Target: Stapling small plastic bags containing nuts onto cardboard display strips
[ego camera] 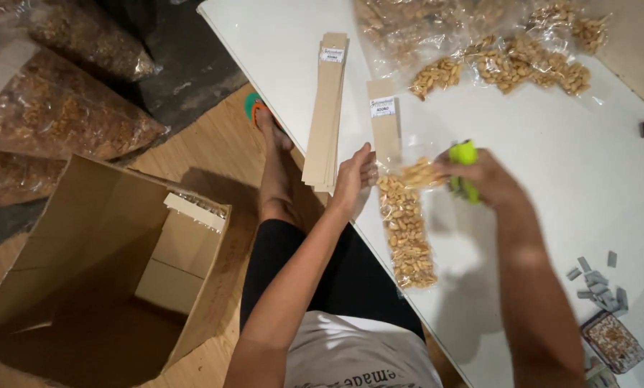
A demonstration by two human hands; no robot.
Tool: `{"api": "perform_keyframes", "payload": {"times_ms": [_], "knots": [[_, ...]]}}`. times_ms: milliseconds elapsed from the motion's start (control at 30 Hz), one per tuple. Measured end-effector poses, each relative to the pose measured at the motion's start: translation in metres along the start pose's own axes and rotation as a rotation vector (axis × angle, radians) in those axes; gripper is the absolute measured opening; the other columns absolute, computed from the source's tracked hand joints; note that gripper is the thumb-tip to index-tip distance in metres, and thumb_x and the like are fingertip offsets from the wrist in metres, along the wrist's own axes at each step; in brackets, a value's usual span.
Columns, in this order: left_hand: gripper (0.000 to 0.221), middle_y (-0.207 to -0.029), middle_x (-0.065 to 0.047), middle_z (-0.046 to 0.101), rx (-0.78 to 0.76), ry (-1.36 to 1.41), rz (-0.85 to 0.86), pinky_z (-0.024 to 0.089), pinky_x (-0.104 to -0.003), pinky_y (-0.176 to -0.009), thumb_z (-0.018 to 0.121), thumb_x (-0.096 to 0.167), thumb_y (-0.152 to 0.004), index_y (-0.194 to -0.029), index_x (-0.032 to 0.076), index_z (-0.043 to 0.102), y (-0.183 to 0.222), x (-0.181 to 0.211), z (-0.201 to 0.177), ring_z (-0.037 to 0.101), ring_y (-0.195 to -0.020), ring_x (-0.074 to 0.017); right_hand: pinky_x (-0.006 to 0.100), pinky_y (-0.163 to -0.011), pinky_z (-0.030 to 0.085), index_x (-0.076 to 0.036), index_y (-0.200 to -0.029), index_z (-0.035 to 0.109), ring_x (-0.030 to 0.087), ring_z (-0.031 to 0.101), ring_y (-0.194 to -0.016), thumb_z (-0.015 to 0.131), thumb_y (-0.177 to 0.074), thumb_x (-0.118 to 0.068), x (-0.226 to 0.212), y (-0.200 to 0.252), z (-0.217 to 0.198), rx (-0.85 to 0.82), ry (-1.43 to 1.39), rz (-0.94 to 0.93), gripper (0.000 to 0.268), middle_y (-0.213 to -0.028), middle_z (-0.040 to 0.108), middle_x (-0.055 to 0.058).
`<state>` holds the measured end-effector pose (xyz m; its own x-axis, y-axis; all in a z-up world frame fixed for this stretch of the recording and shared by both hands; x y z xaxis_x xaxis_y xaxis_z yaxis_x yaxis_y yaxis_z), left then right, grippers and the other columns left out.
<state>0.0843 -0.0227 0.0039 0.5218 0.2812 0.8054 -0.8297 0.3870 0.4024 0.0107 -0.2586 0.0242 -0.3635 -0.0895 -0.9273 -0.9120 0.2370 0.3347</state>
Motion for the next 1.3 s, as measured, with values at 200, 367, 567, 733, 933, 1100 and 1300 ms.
{"api": "perform_keyframes", "payload": {"times_ms": [200,367,567,733,933,1100,1300], "knots": [[0.029,-0.074,-0.003,0.069,0.059,-0.274,0.146,0.053,-0.024,-0.066,0.079,0.039,-0.089,-0.100,0.011,0.081,0.006,0.005,0.008,0.063,-0.073,-0.0101,0.034,-0.049,0.053,0.008,-0.098,0.073,0.023,0.063,-0.059,0.089,-0.078,-0.017,0.010,-0.008,0.041,0.010,-0.068,0.024,0.037,-0.071,0.062,0.015],[0.026,-0.079,-0.005,0.075,0.093,-0.493,0.203,0.054,-0.030,-0.073,0.070,0.038,-0.097,-0.105,0.016,0.081,-0.004,-0.005,0.006,0.064,-0.079,-0.0112,0.036,-0.050,0.054,0.005,-0.095,0.071,0.025,0.064,-0.059,0.086,-0.083,-0.020,-0.025,0.007,0.033,0.044,0.078,0.028,0.032,-0.068,0.063,0.016],[0.024,-0.084,-0.010,0.078,0.059,-0.508,0.325,0.057,-0.037,-0.080,0.066,0.030,-0.098,-0.107,0.013,0.081,0.049,0.024,0.038,0.067,-0.083,-0.0122,0.030,-0.057,0.064,-0.010,-0.081,0.062,0.016,0.073,-0.059,0.063,-0.093,-0.058,-0.078,-0.011,0.048,0.621,-0.529,-0.127,0.049,-0.068,0.068,0.007],[0.024,-0.091,-0.014,0.078,0.051,-0.556,0.436,0.057,-0.041,-0.082,0.063,0.023,-0.100,-0.107,0.008,0.080,0.044,0.015,0.038,0.072,-0.091,-0.0193,0.029,-0.060,0.059,-0.011,-0.085,0.064,0.015,0.067,-0.059,0.051,-0.102,-0.065,-0.058,-0.038,0.061,0.574,-0.257,-0.247,0.058,-0.072,0.064,0.005],[0.024,-0.093,-0.016,0.077,0.055,-0.631,0.494,0.058,-0.042,-0.080,0.061,0.020,-0.100,-0.107,0.008,0.079,0.041,0.008,0.033,0.076,-0.092,-0.0325,0.029,-0.070,0.052,-0.018,-0.082,0.061,0.010,0.057,-0.068,0.057,-0.101,-0.058,-0.060,-0.041,0.085,0.667,-0.258,-0.232,0.045,-0.075,0.057,-0.002],[0.026,-0.086,-0.018,0.077,0.114,-0.667,0.456,0.058,-0.047,-0.080,0.059,0.023,-0.100,-0.103,0.006,0.079,-0.003,-0.038,-0.008,0.075,-0.088,-0.0355,0.033,-0.075,0.055,-0.009,-0.091,0.068,0.015,0.065,-0.077,0.064,-0.098,-0.058,-0.053,-0.064,0.085,0.476,-0.163,-0.090,0.049,-0.083,0.066,0.005],[0.026,-0.071,-0.022,0.070,0.134,-0.783,0.580,0.054,-0.048,-0.064,0.061,0.023,-0.100,-0.083,0.006,0.070,-0.008,-0.049,-0.021,0.072,-0.074,-0.0414,0.048,-0.112,0.033,0.000,-0.119,0.071,0.043,0.048,-0.126,0.089,-0.081,-0.008,-0.029,-0.194,-0.027,0.675,1.018,-0.589,0.043,-0.125,0.061,0.020]]}}
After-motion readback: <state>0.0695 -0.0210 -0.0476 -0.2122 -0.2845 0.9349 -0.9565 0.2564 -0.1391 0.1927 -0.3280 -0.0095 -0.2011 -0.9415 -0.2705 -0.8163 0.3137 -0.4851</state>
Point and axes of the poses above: each hand's wrist, its own y-axis away from the middle knuckle, its own z-axis out of the palm, x = y × z, the point moved 3 cm from there along -y, towards the middle knuckle
